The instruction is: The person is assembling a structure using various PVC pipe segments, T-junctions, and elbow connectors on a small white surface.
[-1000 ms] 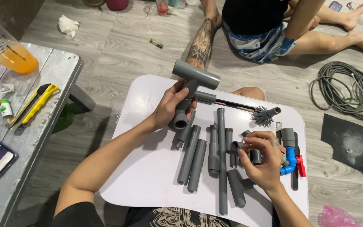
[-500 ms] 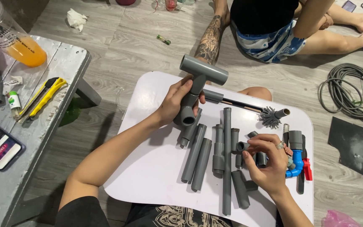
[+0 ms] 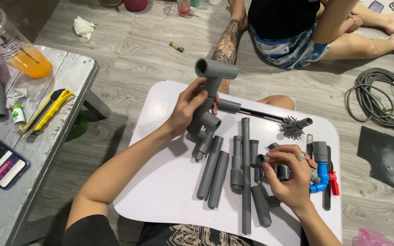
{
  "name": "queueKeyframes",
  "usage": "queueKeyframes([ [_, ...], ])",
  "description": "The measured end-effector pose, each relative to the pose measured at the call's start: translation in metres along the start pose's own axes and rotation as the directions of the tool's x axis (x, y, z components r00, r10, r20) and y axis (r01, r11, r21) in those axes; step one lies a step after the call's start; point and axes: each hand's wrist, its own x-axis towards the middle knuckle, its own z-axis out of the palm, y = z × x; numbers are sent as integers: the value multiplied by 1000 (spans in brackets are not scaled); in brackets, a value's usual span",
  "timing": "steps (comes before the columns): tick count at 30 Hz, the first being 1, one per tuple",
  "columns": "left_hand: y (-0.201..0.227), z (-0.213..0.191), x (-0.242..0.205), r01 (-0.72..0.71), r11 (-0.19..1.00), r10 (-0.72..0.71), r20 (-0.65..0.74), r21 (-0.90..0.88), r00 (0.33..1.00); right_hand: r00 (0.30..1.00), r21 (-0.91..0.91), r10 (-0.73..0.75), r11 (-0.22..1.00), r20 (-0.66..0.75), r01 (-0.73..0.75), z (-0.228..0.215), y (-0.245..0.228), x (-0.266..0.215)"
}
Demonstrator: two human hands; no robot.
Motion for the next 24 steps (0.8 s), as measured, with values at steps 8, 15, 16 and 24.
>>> queueKeyframes([
  [8,5,5,-2,-36,999,37,65,-22,997,1000,5,25,1000,1,-25,-1,1,-1],
  [15,6,8,-4,127,897,-94,100,-423,991,1000,-5,24,1000,4,-24,-1,2,-2],
  [16,12,9,-4,125,898,-92,98,-422,991,1000,-5,22,1000,5,-22,-1,2,-2],
  [24,21,16,-11,230,814,-101,260,-533,960,1000,34,11,999,6,-11,-2,5,-4],
])
